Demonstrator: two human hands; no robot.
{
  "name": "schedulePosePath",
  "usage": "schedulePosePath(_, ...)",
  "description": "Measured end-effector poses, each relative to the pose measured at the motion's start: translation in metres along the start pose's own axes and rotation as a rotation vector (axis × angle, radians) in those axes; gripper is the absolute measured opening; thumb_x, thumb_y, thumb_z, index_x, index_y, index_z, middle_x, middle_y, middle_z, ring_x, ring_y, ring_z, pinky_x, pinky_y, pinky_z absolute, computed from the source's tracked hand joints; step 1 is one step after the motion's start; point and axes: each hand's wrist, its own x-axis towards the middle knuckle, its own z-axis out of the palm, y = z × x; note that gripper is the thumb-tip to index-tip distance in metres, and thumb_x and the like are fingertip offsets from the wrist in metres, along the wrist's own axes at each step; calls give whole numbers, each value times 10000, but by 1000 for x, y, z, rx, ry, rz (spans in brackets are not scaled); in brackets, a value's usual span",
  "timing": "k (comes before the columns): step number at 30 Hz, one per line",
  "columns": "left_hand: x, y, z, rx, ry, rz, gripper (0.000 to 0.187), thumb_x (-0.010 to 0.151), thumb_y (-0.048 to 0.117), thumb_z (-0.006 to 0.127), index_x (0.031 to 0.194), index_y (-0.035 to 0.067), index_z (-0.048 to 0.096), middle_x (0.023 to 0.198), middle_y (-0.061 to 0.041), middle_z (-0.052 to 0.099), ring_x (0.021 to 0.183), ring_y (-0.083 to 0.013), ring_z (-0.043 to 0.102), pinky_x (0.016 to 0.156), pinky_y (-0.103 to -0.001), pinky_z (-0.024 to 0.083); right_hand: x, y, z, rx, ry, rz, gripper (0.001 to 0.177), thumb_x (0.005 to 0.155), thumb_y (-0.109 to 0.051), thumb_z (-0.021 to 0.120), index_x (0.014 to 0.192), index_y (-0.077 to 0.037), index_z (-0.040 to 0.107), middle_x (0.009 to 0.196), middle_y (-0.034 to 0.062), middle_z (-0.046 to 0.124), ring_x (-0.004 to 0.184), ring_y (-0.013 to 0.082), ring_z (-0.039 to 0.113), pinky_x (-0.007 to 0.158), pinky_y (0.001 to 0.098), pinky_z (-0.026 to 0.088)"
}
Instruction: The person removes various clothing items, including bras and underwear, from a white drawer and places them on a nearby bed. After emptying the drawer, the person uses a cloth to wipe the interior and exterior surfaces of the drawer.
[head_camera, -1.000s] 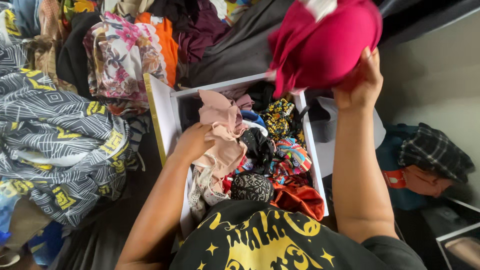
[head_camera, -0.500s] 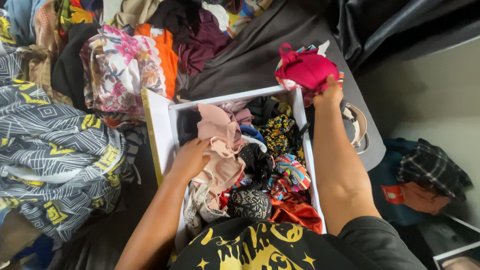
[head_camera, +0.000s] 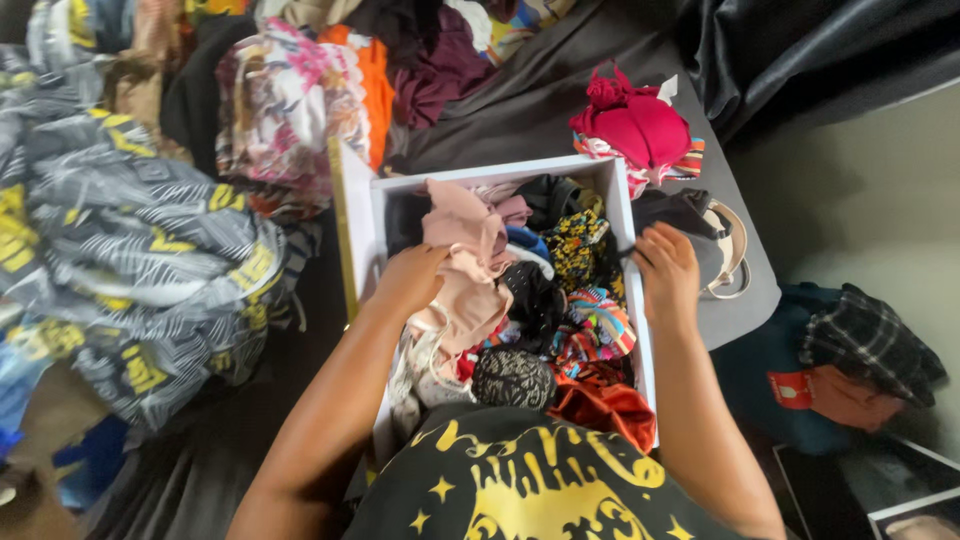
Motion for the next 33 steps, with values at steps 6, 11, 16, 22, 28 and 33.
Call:
schedulePosePath(6,0,10,-1,-75,20,60,368,825,248,748,1152,87,702,1113,-161,693,1026,-386,654,871,-479,523,-62,-2,-31,-149,-73,62,395,975,-74,610,1334,70,533,1263,188,662,1079,233,677,955,331,541)
schedulePosePath(11,-48,62,-14,-246,118,-74,322,854,265,773,1121,89,736,1097,-139,684,987,-344,673,851,-440,537,-115,39,-28,-314,-187,131,392,1011,-104,684,1343,93,619,1177,201,670,985,230,593,856,334,472)
schedulePosePath(16,-115,110,-19,-530,368,30,498,742,11,703,1225,130,727,1144,-85,663,957,-245,714,798,-336,602,-191,48,9,-389,-330,66,644,815,-45,760,1398,-32,488,1294,80,612,1196,220,601,1002,342,502)
schedulePosePath(22,-155,149,-8,-429,451,495,441,717,-11,747,1144,97,733,1160,-87,700,1104,-288,696,957,-371,553,-230,38,43,-466,-597,-192,830,731,2,837,1460,-48,444,1386,71,552,1254,238,543,1038,376,455)
schedulePosePath(28,-153,151,-25,-666,258,252,600,789,213,809,1331,87,585,1202,-103,703,1052,-281,701,870,-370,550,-187,42,12,-149,-447,-13,415,954,31,549,1365,26,606,1203,115,694,1071,223,662,931,349,522)
schedulePosePath(33,-136,126,-2,-386,-88,68,415,788,386,802,1147,187,750,976,-129,770,885,-324,724,774,-416,539,-197,-22,-1,146,-375,-58,326,965,36,550,1288,28,598,1121,89,702,956,166,706,806,273,581)
